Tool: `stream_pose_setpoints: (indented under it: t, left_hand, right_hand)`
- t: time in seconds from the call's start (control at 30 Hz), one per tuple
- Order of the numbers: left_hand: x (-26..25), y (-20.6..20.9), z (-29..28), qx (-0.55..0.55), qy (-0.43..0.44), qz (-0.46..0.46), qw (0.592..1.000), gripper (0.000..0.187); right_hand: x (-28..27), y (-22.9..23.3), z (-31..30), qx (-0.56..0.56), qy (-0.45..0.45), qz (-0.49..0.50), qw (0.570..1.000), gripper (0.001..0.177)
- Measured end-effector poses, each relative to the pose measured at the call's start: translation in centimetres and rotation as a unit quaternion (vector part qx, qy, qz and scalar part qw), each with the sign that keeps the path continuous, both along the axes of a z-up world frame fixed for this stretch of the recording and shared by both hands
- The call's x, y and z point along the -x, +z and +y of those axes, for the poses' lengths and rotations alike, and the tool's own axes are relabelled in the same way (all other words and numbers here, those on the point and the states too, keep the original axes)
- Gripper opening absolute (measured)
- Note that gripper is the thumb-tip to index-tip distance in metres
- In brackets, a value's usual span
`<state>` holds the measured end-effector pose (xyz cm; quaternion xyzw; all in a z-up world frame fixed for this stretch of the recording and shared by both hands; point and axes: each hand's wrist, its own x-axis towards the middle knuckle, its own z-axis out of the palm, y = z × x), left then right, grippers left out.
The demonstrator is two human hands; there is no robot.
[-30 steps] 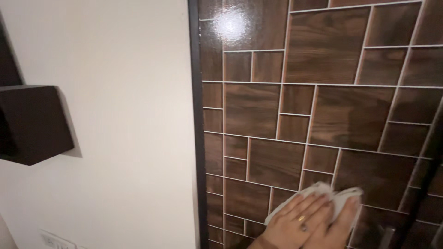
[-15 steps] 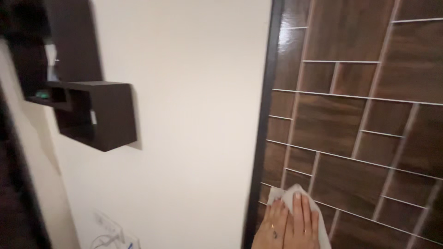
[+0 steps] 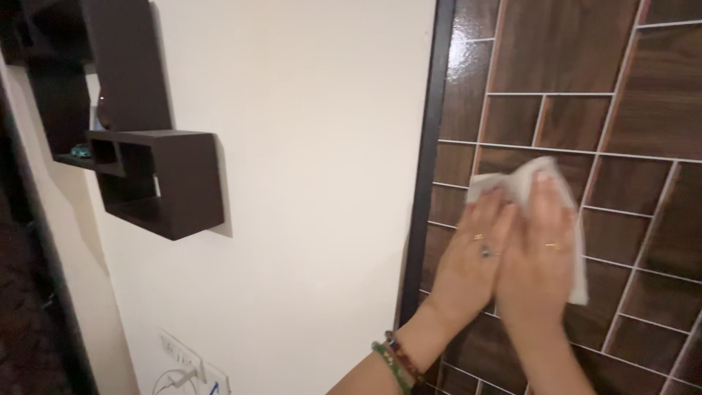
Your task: The person sprays a surface with a liquid from a bottle and wipes the wooden tiled panels of a wardrobe with a cloth.
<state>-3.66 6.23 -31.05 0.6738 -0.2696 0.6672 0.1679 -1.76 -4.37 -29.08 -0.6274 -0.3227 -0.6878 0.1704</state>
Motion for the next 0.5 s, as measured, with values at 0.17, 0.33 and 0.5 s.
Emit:
stream_pose_setpoints:
  t: [0.17, 0.33, 0.5]
  left_hand:
    - [-0.4, 0.7, -4.9, -0.058, -0.030, -0.002, 0.998, 0.053]
    - [-0.5, -4.3, -6.7, -0.063, -0.027, 0.027, 0.997, 0.047]
    - [-1.9, -10.3, -4.5, -0.055, -0.043, 0.077, 0.995, 0.051]
  right_hand:
    - [1.2, -1.0, -4.3, -0.074, -0.053, 0.026, 0.996, 0.030]
    - [0.2, -5.4, -6.4, -0.082, -0.022, 0.032, 0.996, 0.031]
    - [-2.3, -10.8, -4.4, -0.072, -0.046, 0.045, 0.995, 0.047]
